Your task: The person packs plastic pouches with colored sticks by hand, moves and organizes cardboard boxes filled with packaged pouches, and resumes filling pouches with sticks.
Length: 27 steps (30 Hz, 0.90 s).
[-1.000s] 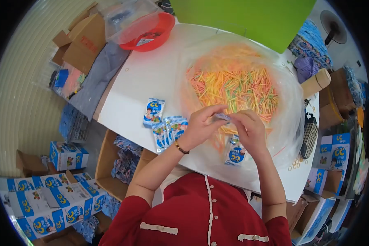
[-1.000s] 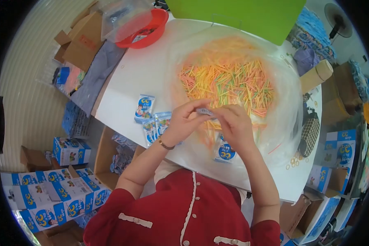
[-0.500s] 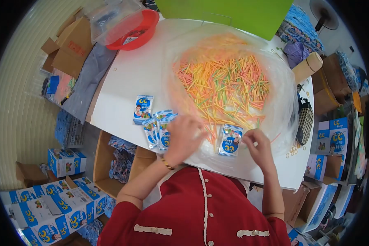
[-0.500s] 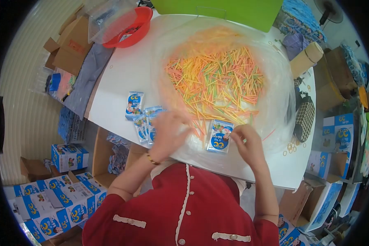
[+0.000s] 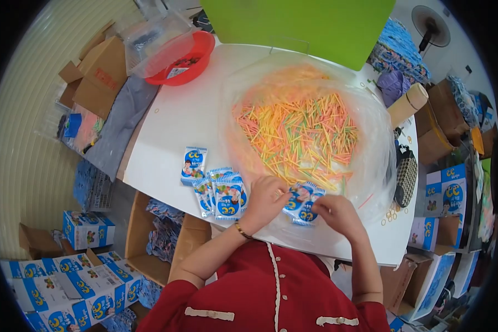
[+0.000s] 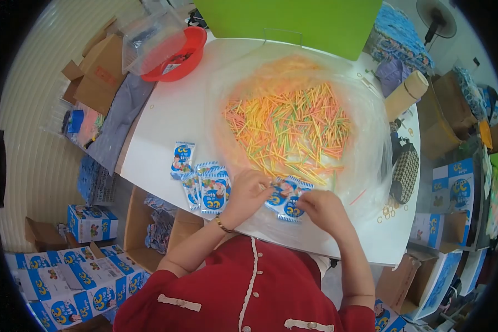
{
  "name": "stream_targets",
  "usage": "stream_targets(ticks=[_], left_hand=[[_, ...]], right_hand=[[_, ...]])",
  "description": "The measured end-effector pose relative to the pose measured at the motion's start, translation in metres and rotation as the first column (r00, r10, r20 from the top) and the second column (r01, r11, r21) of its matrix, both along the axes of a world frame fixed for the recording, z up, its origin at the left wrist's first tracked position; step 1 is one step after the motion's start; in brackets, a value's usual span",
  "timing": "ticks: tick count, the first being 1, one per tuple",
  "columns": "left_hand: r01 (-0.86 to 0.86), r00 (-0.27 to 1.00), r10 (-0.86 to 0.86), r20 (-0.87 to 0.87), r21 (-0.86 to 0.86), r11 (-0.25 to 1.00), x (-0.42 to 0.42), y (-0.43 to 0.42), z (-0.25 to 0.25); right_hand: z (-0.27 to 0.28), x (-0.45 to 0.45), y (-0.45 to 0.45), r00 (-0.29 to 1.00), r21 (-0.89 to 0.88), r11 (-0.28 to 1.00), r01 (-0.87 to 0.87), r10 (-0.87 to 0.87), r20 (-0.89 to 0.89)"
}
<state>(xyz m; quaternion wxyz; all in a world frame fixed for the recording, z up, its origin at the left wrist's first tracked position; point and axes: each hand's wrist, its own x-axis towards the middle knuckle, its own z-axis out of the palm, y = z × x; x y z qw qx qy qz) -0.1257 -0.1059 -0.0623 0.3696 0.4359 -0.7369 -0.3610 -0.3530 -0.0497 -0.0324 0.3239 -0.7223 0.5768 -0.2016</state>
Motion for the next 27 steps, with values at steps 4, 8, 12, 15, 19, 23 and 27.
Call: stream_targets(ticks=[4, 8, 12, 15, 19, 23, 27], left_hand=[[0.175, 0.809, 0.146, -0.57, 0.47, 0.865, 0.023, -0.004, -0.022], [0.38, 0.688, 0.229, -0.689, 0.61, 0.695, 0.028, 0.006, -0.004], [0.41, 0.651, 0.286, -0.703, 0.643, 0.646, 0.038, 0.02, -0.011], [0.468, 0.6, 0.315, -0.735, 0.642, 0.607, 0.042, 0.024, 0.001], [0.474, 0.604, 0.341, -0.72, 0.669, 0.573, 0.043, 0.022, -0.008], [0.464, 0.594, 0.341, -0.728, 0.657, 0.594, 0.046, 0.012, -0.007], [0.46, 0.609, 0.287, -0.74, 0.624, 0.632, 0.043, 0.004, -0.005]], right_hand=[[0.01, 0.011, -0.071, 1.0, -0.326, 0.946, -0.008, 0.01, 0.006], [-0.013, 0.04, -0.156, 0.983, -0.52, 0.841, -0.148, 0.068, -0.17], [-0.032, 0.065, -0.217, 0.909, -0.541, 0.762, -0.356, 0.147, -0.39], [-0.049, 0.07, -0.247, 0.866, -0.524, 0.711, -0.469, 0.256, -0.429], [-0.072, 0.061, -0.26, 0.867, -0.51, 0.703, -0.496, 0.424, -0.261], [-0.056, 0.061, -0.209, 0.95, -0.275, 0.959, -0.062, 0.141, 0.278], [-0.052, 0.038, -0.151, 0.81, -0.107, 0.98, 0.166, -0.074, 0.582]])
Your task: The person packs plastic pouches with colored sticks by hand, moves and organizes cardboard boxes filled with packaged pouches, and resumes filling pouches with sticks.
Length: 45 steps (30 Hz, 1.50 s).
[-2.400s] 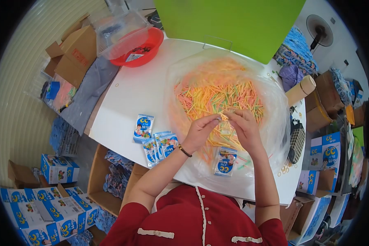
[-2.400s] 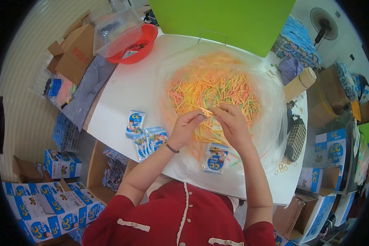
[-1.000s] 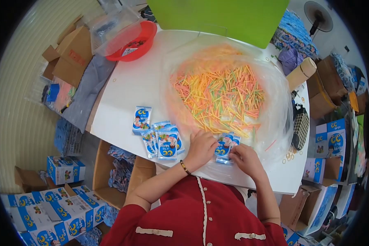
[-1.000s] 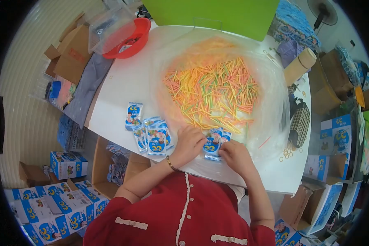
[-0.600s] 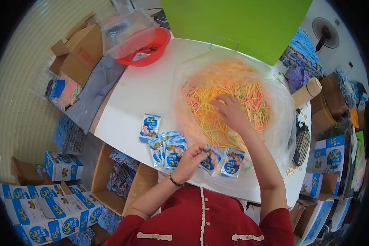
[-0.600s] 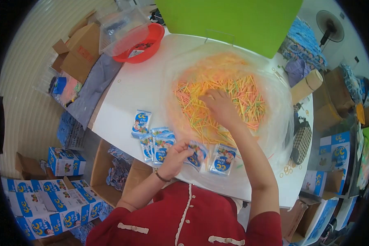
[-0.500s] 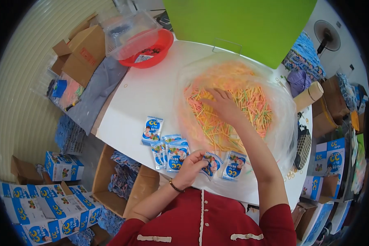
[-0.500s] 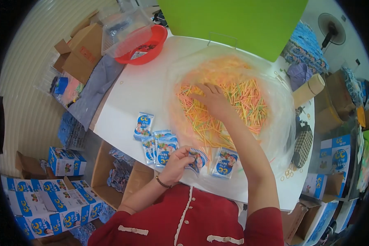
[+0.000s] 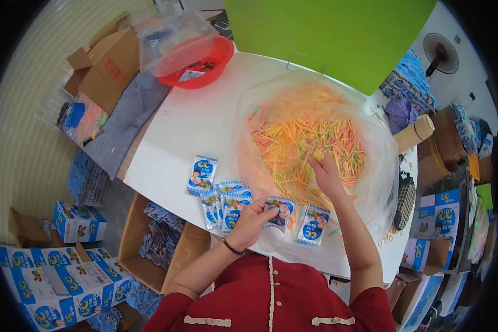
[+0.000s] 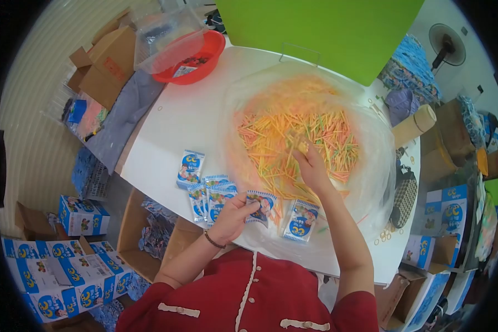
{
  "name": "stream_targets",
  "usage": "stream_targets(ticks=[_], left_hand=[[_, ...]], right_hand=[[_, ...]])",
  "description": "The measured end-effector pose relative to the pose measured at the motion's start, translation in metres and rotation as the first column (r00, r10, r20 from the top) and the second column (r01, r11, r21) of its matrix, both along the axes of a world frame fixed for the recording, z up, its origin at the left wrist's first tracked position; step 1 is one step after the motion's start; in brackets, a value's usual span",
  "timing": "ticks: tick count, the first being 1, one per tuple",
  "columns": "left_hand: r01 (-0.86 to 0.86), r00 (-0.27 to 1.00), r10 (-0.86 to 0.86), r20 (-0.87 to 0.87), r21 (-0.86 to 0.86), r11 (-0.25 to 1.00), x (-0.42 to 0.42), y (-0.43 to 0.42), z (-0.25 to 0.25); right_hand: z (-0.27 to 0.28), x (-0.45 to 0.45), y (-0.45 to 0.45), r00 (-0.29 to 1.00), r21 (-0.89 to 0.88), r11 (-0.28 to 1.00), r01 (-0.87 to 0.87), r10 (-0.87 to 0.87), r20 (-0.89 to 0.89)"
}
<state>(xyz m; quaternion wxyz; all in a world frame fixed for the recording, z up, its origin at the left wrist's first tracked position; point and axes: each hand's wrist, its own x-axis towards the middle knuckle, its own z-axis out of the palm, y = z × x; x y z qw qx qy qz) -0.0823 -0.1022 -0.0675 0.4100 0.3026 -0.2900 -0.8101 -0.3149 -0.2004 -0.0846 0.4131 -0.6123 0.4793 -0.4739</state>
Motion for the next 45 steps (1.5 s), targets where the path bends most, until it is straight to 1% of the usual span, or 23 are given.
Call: stream_targets(ticks=[1, 3, 4, 7, 10, 13, 16, 19, 22, 23, 25, 28, 31, 34, 37, 40, 43, 45], left_hand=[[-0.004, 1.0, 0.004, 0.015, 0.007, 1.0, -0.005, -0.001, -0.002], [-0.01, 0.999, 0.009, 0.047, 0.021, 1.0, -0.018, -0.002, -0.007], [-0.023, 0.998, 0.024, 0.051, -0.012, 1.0, -0.026, -0.003, -0.01], [-0.001, 1.0, 0.0, 0.032, 0.02, 1.0, -0.042, -0.004, -0.008], [0.074, 0.997, -0.072, -0.025, 0.111, 0.991, -0.046, -0.007, -0.009], [0.109, 0.985, -0.073, -0.158, 0.237, 0.965, -0.042, -0.011, -0.014], [0.091, 0.99, -0.068, -0.123, 0.192, 0.977, -0.039, -0.016, -0.02], [0.013, 0.995, 0.01, -0.102, 0.223, 0.975, -0.04, -0.019, -0.011], [-0.01, 0.994, 0.036, -0.101, 0.245, 0.969, -0.04, -0.021, -0.01], [0.002, 0.994, 0.025, -0.109, 0.247, 0.969, -0.04, -0.023, -0.009], [0.022, 0.992, 0.01, -0.123, 0.254, 0.967, -0.039, -0.024, -0.01], [0.023, 1.0, -0.021, -0.018, 0.147, 0.989, -0.039, -0.026, -0.022], [-0.043, 0.99, 0.04, 0.132, 0.013, 0.999, -0.041, -0.025, -0.019], [-0.034, 0.955, 0.074, 0.288, -0.14, 0.99, -0.04, -0.025, -0.007], [0.011, 0.938, 0.078, 0.339, -0.253, 0.967, -0.043, -0.026, 0.0], [0.116, 0.887, 0.068, 0.456, -0.364, 0.924, -0.042, -0.028, -0.013], [0.149, 0.891, 0.068, 0.449, -0.43, 0.89, -0.041, -0.026, -0.006], [0.156, 0.901, 0.053, 0.43, -0.438, 0.886, -0.039, -0.025, -0.005]], right_hand=[[-0.004, -0.005, 0.012, 0.996, -0.001, 0.998, 0.061, -0.06, 0.062], [-0.027, -0.021, 0.027, 0.996, 0.075, 0.994, 0.081, -0.078, -0.04], [-0.025, -0.023, 0.031, 0.993, 0.11, 0.99, 0.092, -0.082, -0.088], [-0.016, -0.025, 0.036, 0.963, 0.261, 0.96, 0.099, -0.159, 0.217], [-0.011, -0.031, 0.038, 0.852, 0.321, 0.939, 0.12, -0.264, 0.453], [-0.007, -0.03, 0.038, 0.702, 0.402, 0.893, 0.204, -0.42, 0.576], [-0.014, -0.043, 0.041, 0.851, 0.214, 0.931, 0.297, -0.36, 0.383], [-0.012, -0.046, 0.046, 0.7, 0.412, 0.871, 0.27, -0.471, 0.537], [-0.004, -0.046, 0.043, 0.415, 0.611, 0.791, 0.028, -0.566, 0.713], [-0.003, -0.046, 0.044, 0.412, 0.609, 0.793, 0.004, -0.556, 0.721], [-0.002, -0.046, 0.049, 0.408, 0.607, 0.793, -0.048, -0.539, 0.737], [-0.004, -0.044, 0.054, 0.536, 0.526, 0.851, 0.007, -0.447, 0.716], [-0.001, -0.036, 0.062, 0.631, 0.459, 0.884, 0.084, -0.404, 0.662], [0.02, -0.024, 0.071, 0.634, 0.253, 0.963, 0.092, -0.252, 0.731], [0.062, -0.004, 0.078, 0.673, 0.066, 0.998, 0.003, -0.051, 0.738], [0.076, 0.008, 0.077, 0.811, -0.045, 0.997, -0.064, 0.078, 0.58], [0.072, 0.008, 0.073, 0.881, -0.14, 0.977, -0.161, 0.206, 0.425], [0.074, 0.006, 0.073, 0.895, -0.13, 0.972, -0.194, 0.23, 0.383]])
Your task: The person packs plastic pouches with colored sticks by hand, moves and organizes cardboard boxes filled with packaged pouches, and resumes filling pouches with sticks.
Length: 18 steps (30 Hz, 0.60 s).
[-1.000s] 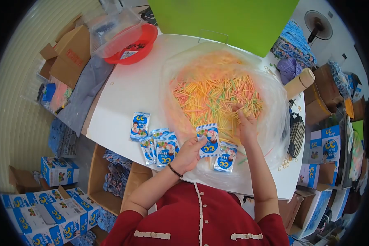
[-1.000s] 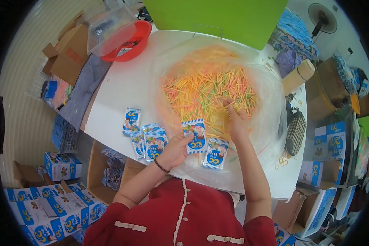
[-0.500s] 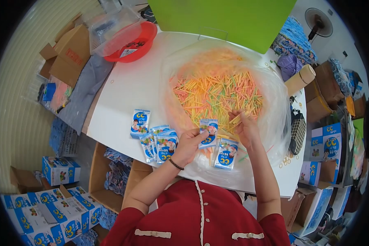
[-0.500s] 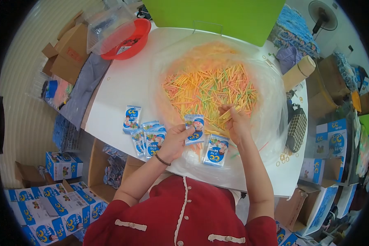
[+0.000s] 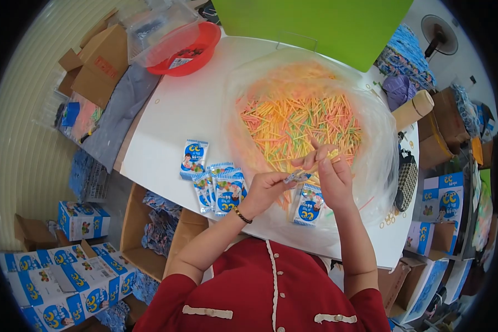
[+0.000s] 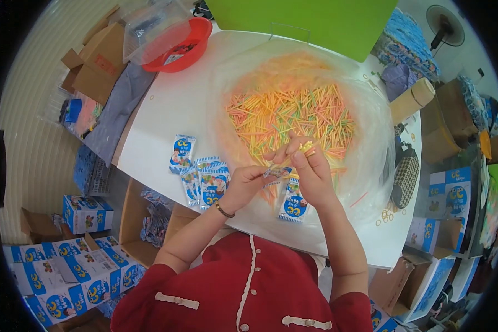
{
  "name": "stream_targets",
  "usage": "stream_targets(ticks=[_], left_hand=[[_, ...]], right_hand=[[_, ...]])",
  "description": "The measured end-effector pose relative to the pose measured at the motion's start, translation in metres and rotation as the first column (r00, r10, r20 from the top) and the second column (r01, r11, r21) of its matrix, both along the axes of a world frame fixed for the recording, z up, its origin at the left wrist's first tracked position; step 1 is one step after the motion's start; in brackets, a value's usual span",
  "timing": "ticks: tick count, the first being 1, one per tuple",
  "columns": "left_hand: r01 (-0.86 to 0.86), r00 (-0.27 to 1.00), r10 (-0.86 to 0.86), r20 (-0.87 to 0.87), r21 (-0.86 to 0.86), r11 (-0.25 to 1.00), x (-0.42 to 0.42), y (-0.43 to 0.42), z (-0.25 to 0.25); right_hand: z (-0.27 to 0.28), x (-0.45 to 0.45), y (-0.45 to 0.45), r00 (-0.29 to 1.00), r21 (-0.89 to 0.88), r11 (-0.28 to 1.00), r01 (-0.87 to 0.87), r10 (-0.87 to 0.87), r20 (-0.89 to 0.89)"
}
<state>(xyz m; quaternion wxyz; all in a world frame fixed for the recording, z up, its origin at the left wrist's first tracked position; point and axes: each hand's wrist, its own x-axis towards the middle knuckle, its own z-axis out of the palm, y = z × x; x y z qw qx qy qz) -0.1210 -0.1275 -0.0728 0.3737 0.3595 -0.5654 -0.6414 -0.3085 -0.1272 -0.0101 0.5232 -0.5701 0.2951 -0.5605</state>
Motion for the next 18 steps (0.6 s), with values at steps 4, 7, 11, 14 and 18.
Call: stream_targets(ticks=[4, 7, 11, 14, 18], left_hand=[[0.022, 1.0, -0.022, 0.003, -0.099, 0.995, 0.002, -0.001, -0.002], [0.028, 0.998, -0.023, 0.061, -0.085, 0.996, 0.007, -0.002, 0.004], [0.064, 0.998, -0.064, -0.009, -0.056, 0.996, 0.01, -0.002, -0.005], [0.079, 0.997, -0.08, -0.011, -0.013, 0.997, 0.011, -0.001, -0.001], [0.064, 0.994, -0.052, -0.094, 0.12, 0.991, 0.003, 0.0, -0.01]], right_hand=[[0.001, 0.001, 0.003, 0.986, 0.058, 0.998, -0.007, 0.016, -0.166], [-0.005, -0.003, 0.005, 0.984, 0.155, 0.987, 0.031, -0.004, -0.176], [-0.012, -0.008, 0.008, 0.989, 0.174, 0.982, 0.069, -0.045, -0.138], [-0.016, -0.003, 0.009, 0.989, 0.14, 0.988, 0.065, -0.045, -0.141], [-0.025, -0.001, 0.008, 0.989, 0.114, 0.984, 0.138, -0.13, -0.071]])
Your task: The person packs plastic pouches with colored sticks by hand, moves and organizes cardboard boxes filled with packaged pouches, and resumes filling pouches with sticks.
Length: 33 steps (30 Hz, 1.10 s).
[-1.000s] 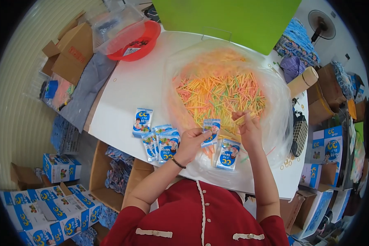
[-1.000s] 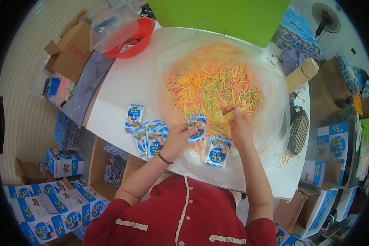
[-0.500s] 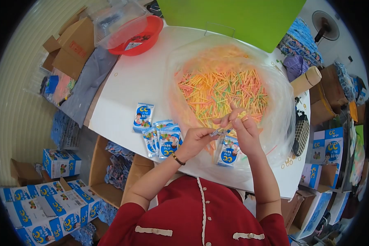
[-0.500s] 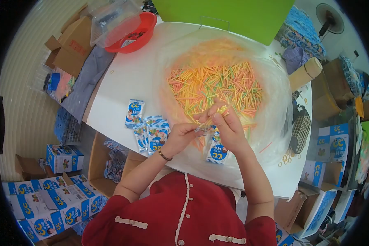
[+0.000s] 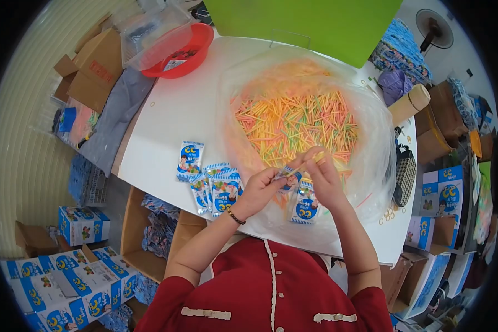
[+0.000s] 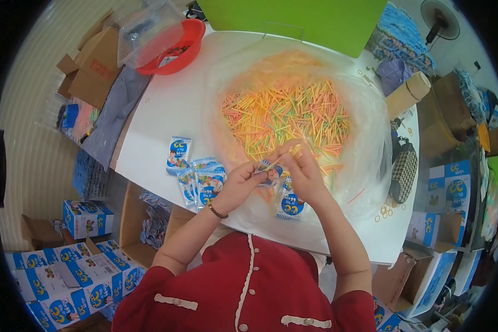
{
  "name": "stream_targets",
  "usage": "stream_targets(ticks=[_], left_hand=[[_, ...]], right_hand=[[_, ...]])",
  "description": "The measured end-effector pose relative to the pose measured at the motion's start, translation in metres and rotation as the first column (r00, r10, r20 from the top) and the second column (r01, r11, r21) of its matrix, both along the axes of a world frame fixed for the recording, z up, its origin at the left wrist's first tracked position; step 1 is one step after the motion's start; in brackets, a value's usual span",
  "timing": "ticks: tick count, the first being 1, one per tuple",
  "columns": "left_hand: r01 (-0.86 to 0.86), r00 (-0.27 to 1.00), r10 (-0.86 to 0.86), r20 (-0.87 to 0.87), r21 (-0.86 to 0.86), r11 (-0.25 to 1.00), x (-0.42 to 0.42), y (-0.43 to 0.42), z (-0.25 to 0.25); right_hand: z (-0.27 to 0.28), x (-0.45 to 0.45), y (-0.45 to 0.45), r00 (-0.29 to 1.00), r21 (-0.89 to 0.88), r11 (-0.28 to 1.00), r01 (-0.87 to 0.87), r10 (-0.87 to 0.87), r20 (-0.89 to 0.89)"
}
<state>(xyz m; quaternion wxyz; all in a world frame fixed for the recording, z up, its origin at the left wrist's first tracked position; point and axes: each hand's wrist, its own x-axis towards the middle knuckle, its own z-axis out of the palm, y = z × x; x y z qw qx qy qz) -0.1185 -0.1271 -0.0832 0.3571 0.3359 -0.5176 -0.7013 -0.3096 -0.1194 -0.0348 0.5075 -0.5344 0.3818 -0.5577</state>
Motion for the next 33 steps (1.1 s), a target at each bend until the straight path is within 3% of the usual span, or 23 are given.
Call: stream_targets(ticks=[1, 4, 9, 12, 15, 18, 21, 22, 24, 30, 33], left_hand=[[-0.016, 0.999, 0.018, -0.043, 0.052, 0.998, -0.002, 0.0, -0.003], [-0.084, 0.996, 0.083, -0.015, -0.049, 0.995, 0.0, 0.0, -0.012], [-0.105, 0.993, 0.105, -0.053, 0.009, 0.994, -0.002, 0.002, -0.001], [-0.098, 0.993, 0.104, -0.053, 0.093, 0.991, 0.001, 0.008, -0.006], [-0.044, 0.999, 0.046, -0.015, 0.08, 0.996, 0.002, 0.005, -0.007], [-0.058, 0.998, 0.058, -0.002, 0.069, 0.996, 0.002, 0.01, -0.001], [-0.08, 0.997, 0.08, -0.01, 0.016, 0.997, 0.002, 0.009, -0.002], [-0.085, 0.996, 0.085, -0.01, -0.007, 0.996, 0.003, 0.009, -0.003], [-0.072, 0.995, 0.077, 0.066, -0.086, 0.994, 0.005, 0.006, -0.001], [-0.02, 0.998, 0.035, 0.055, -0.253, 0.967, -0.003, 0.005, -0.002], [0.024, 0.991, 0.03, 0.13, -0.399, 0.917, 0.0, 0.006, 0.002]], right_hand=[[-0.004, -0.001, -0.003, 0.998, -0.003, 0.999, 0.054, -0.054, 0.04], [-0.021, -0.027, -0.021, 0.915, -0.206, 0.955, 0.216, -0.271, -0.299], [-0.057, -0.033, -0.009, 0.888, 0.046, 0.983, 0.181, -0.143, -0.438], [-0.065, -0.037, -0.008, 0.79, 0.03, 0.989, 0.144, -0.097, -0.605], [-0.055, -0.039, -0.007, 0.715, -0.038, 0.981, 0.19, -0.165, -0.68], [-0.062, -0.053, -0.023, 0.711, -0.109, 0.931, 0.349, -0.339, -0.616], [-0.046, -0.057, -0.028, 0.916, 0.128, 0.907, 0.401, -0.394, -0.078], [-0.032, -0.049, -0.024, 0.936, 0.151, 0.937, 0.314, -0.333, 0.118], [0.003, -0.023, -0.008, 0.85, 0.152, 0.979, 0.135, -0.193, 0.49], [0.038, 0.001, 0.006, 0.989, -0.059, 0.997, -0.041, 0.049, 0.14], [0.032, 0.006, 0.01, 0.98, 0.025, 0.991, -0.134, 0.128, 0.154]])
